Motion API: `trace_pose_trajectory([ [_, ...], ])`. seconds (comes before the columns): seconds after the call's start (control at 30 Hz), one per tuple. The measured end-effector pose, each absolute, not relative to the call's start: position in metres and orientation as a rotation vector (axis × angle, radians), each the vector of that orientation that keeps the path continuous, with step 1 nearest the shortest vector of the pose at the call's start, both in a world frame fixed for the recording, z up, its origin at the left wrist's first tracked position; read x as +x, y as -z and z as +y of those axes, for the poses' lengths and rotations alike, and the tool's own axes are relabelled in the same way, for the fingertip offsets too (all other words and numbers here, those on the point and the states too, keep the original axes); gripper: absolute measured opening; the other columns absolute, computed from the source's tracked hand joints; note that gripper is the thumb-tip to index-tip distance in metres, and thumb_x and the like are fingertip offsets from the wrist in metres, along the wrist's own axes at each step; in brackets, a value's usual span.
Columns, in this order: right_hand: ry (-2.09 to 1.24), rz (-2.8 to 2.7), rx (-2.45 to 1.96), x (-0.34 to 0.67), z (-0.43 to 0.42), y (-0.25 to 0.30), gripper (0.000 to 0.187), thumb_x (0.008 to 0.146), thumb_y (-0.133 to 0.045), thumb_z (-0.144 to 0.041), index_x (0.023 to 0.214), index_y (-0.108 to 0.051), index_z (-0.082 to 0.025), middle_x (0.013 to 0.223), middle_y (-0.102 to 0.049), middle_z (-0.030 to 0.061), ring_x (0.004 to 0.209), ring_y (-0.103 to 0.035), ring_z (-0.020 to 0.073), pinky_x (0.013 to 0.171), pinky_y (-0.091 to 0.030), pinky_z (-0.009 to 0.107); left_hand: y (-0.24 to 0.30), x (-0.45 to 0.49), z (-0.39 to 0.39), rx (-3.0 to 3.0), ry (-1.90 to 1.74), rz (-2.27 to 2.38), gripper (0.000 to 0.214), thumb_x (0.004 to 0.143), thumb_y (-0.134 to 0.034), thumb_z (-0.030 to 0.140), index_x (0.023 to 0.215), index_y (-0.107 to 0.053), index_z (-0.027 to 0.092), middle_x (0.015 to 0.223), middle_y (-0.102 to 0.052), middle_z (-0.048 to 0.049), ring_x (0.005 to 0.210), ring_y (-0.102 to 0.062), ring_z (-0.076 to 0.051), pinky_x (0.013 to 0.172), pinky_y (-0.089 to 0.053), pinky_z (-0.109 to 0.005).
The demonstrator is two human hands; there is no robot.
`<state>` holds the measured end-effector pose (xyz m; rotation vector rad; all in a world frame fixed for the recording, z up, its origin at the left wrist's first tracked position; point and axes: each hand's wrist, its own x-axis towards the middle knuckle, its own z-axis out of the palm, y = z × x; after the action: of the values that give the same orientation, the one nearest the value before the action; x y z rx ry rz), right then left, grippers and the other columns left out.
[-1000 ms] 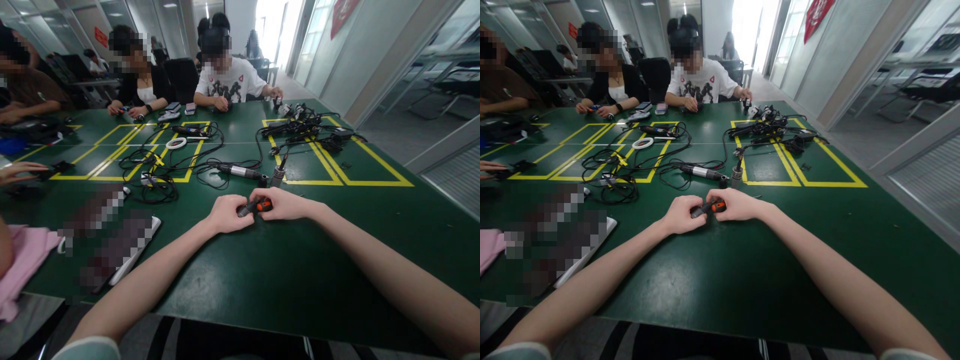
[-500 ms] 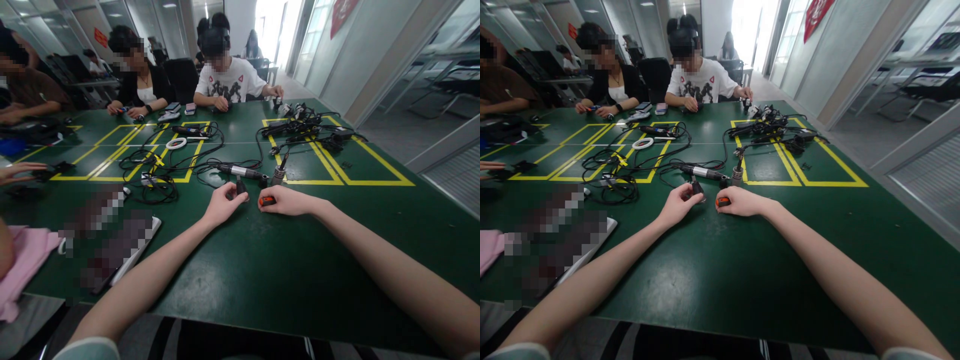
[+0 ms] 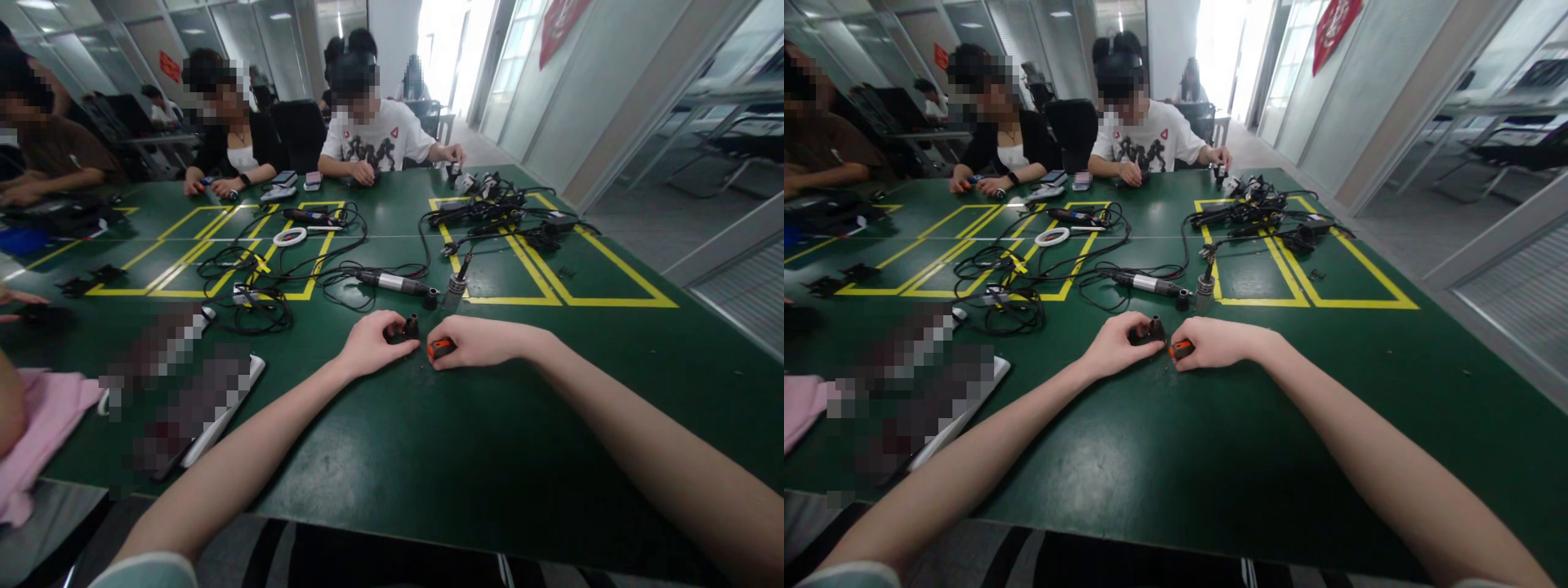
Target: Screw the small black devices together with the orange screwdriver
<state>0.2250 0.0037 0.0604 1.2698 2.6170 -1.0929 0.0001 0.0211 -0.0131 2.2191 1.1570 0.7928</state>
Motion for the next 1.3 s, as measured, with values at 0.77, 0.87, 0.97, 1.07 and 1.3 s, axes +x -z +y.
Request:
trace_pose_trajectory([
  [0.77,0.987,3.741,1.598,0.231,-0.026,-0.113,0.043,0.104,-0.059,-0.059,0.095,-0.073,-0.019,0.080,-0.070,0.0022,0.062,-0.064,0.0121,0.055,-0.051,0.024,0.010,-0.002,0.014,2.463,-0.670,0.901,0.031,0.089,-0.081,0.046,0.103,-0.072,0.019,0.086,-0.070,-0.0013,0.076,-0.063,-0.017,0.071,-0.048,-0.028],
  [0.87,0.786,3.793,1.507,0.225,-0.027,-0.110,0.039,0.107,-0.057,-0.053,0.097,-0.072,-0.019,0.084,-0.072,0.0028,0.064,-0.065,0.0120,0.058,-0.051,0.024,0.010,-0.002,0.014,2.460,-0.674,0.894,0.032,0.088,-0.082,0.047,0.099,-0.070,0.019,0.085,-0.069,-0.0010,0.076,-0.062,-0.017,0.070,-0.047,-0.028],
  [0.97,0.580,3.815,1.449,0.221,-0.027,-0.105,0.036,0.109,-0.054,-0.048,0.099,-0.071,-0.018,0.081,-0.071,0.0017,0.065,-0.064,0.0125,0.061,-0.049,0.026,0.009,-0.003,0.015,2.420,-0.690,0.857,0.028,0.087,-0.081,0.041,0.100,-0.070,0.018,0.086,-0.069,-0.0010,0.077,-0.062,-0.017,0.072,-0.047,-0.028],
  [1.07,0.444,3.821,1.406,0.220,-0.025,-0.101,0.031,0.109,-0.054,-0.043,0.100,-0.070,-0.018,0.082,-0.072,0.0016,0.066,-0.064,0.0129,0.062,-0.049,0.026,0.008,-0.002,0.015,2.371,-0.699,0.832,0.022,0.086,-0.080,0.033,0.100,-0.071,0.018,0.085,-0.068,-0.0005,0.076,-0.061,-0.016,0.072,-0.048,-0.027],
  [1.3,0.543,3.798,1.390,0.219,-0.022,-0.099,0.024,0.108,-0.057,-0.037,0.103,-0.069,-0.018,0.086,-0.073,0.0023,0.068,-0.067,0.0129,0.061,-0.050,0.024,0.008,-0.003,0.014,2.357,-0.719,0.818,0.021,0.086,-0.081,0.032,0.097,-0.071,0.018,0.083,-0.067,0.0000,0.075,-0.061,-0.015,0.071,-0.047,-0.027],
])
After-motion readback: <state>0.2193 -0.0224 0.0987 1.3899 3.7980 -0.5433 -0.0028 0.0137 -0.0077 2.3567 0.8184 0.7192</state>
